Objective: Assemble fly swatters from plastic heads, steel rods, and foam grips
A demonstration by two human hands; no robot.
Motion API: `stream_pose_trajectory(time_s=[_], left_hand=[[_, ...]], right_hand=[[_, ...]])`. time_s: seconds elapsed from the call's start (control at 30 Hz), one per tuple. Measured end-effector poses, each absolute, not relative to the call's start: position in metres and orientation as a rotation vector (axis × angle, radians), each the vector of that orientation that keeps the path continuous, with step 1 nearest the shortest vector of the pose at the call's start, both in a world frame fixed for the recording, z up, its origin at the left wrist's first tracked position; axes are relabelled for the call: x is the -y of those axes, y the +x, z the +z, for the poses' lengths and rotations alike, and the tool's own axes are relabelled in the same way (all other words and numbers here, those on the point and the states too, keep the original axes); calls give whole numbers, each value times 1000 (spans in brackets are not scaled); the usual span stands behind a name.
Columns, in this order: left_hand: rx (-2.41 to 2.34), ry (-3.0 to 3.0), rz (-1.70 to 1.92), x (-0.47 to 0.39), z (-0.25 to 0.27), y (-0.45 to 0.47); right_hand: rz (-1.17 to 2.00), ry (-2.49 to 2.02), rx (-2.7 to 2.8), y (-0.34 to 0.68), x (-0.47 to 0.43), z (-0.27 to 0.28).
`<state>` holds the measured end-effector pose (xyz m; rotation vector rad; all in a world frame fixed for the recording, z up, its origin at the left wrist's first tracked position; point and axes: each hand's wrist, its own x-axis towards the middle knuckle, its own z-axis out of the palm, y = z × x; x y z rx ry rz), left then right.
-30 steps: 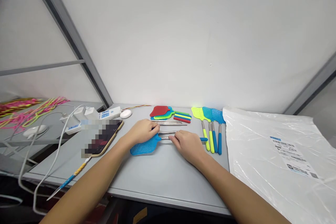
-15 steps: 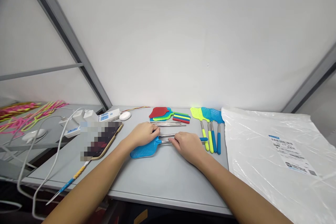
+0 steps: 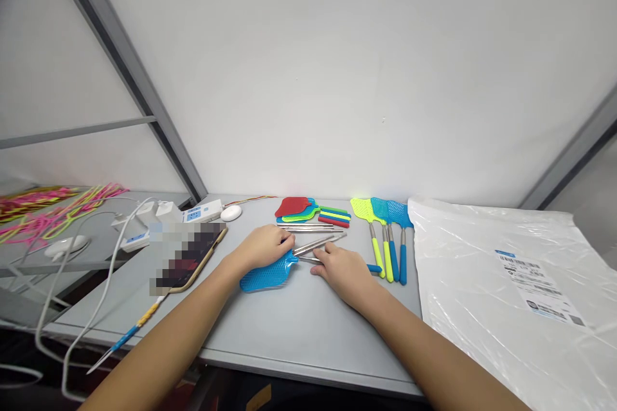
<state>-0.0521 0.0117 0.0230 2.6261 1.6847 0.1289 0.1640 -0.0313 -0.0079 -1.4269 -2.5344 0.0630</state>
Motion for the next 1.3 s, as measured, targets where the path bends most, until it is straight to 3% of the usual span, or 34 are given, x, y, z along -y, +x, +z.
stream_pose_trajectory(time_s=[1.3], left_hand=[[-1679, 2617, 193, -10, 24, -49]], right_hand=[[-3, -1304, 2551, 170, 35, -7]])
